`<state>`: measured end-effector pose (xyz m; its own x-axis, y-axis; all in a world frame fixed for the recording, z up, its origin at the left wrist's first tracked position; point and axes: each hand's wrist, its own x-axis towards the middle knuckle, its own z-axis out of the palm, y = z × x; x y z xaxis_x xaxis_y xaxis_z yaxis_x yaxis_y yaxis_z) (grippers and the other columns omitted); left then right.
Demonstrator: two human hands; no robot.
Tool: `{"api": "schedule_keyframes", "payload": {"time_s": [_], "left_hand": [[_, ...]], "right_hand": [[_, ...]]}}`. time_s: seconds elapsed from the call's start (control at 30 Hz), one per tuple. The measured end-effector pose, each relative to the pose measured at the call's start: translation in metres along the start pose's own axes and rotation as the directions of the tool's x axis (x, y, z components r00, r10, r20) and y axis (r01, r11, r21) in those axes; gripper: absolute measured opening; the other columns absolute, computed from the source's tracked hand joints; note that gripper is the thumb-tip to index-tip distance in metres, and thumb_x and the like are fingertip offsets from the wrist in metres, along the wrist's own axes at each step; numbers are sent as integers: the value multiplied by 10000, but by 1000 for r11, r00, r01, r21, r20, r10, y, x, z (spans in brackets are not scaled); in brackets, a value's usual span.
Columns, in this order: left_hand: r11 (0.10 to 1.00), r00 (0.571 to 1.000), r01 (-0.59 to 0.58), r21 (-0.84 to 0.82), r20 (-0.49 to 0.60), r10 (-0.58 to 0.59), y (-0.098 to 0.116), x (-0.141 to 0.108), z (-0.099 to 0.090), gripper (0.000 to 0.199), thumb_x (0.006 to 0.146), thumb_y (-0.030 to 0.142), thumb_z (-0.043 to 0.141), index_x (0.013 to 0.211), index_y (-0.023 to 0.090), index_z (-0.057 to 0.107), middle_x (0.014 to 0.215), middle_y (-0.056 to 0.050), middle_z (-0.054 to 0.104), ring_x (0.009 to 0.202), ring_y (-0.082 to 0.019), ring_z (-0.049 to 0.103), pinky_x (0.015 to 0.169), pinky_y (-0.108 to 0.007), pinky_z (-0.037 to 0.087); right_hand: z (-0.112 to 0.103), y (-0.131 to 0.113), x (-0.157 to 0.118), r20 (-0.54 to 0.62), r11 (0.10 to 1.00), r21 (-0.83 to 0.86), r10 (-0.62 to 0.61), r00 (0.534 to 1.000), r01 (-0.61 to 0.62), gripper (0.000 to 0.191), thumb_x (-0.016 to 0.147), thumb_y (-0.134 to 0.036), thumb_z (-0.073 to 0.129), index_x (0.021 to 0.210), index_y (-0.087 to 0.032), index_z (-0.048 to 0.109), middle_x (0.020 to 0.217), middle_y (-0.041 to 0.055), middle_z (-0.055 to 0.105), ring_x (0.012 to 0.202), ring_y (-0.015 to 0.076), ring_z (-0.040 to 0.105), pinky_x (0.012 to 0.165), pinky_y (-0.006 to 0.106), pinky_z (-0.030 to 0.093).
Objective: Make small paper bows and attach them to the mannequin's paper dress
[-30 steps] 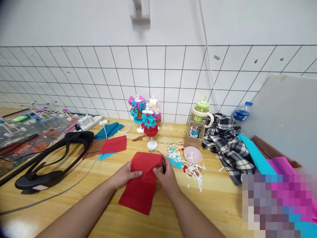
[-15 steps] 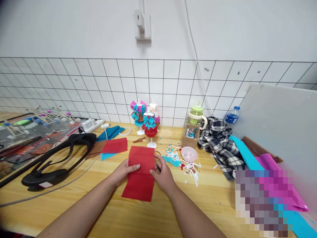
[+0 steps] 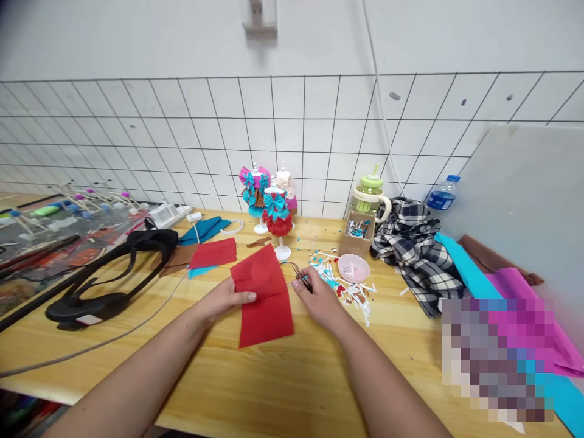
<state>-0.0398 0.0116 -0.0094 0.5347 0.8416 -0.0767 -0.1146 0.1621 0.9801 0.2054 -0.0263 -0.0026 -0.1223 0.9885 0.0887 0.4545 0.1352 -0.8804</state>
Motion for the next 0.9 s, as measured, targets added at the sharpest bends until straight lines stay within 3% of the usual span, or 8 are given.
{"api": "schedule_keyframes", "payload": {"time_s": [0.1,0.2,0.3,0.4,0.5,0.57,0.73,0.9], "left_hand": [[986,998,-3,166,-55,12,-4,4,1,649,594,188,823,1196,165,581,1244,-138,617,1139,-326,568,971,-445,435],[984,991,-2,178,-133,27,-6,7,2,595,612,199,812,1163,166,590,1207,-131,638,1111,-324,584,952,-437,448],[998,997,35,55,-74,-31,-4,5,3,562,623,171,803,1144,166,592,1164,-128,659,1034,-302,627,914,-420,474],[991,992,91,-98,92,-82,0,1,5,568,627,121,788,1158,152,590,1161,-139,659,1012,-290,642,900,-408,485],[978,982,117,-172,164,-89,1,-1,7,562,628,71,774,1158,137,600,1147,-142,668,1007,-280,649,898,-387,490],[961,986,106,-256,154,-67,-1,0,9,553,647,76,768,1170,136,601,1150,-135,672,1019,-271,648,923,-382,480],[760,982,91,-643,185,38,-2,4,10,576,793,440,653,1265,128,545,1282,-116,600,1237,-262,510,1060,-393,377],[727,952,245,-641,301,-55,2,7,5,648,836,541,540,1284,73,516,1257,-170,606,1245,-259,504,1055,-348,376]], "right_hand": [[-16,-5,-2,74,974,-224,52,996,-34,451,932,-568,245,845,-234,535,736,9,576,704,178,520,664,301,368],[-21,4,-4,30,947,-318,65,997,-52,535,940,-560,189,767,-217,561,741,40,606,736,205,552,685,323,375],[-17,18,-5,12,991,-120,66,998,-64,521,930,-570,242,938,-211,621,934,67,652,894,223,581,775,337,408],[-6,24,-5,116,994,94,52,992,-63,502,795,-575,563,1133,-206,588,1105,64,625,1009,227,557,838,320,415],[4,21,-6,299,964,216,83,950,-152,435,703,-501,694,993,-182,637,859,20,640,791,185,569,691,277,429],[9,16,-8,283,932,298,119,952,-205,343,698,-472,704,856,-175,634,726,-10,592,656,139,518,595,247,397],[17,9,-12,169,759,537,329,929,-367,360,657,-455,744,783,-202,521,549,-81,426,441,58,295,408,200,222],[18,3,-14,286,443,758,434,854,-479,451,629,-405,778,740,-232,377,438,-143,231,395,39,132,375,171,114]]}}
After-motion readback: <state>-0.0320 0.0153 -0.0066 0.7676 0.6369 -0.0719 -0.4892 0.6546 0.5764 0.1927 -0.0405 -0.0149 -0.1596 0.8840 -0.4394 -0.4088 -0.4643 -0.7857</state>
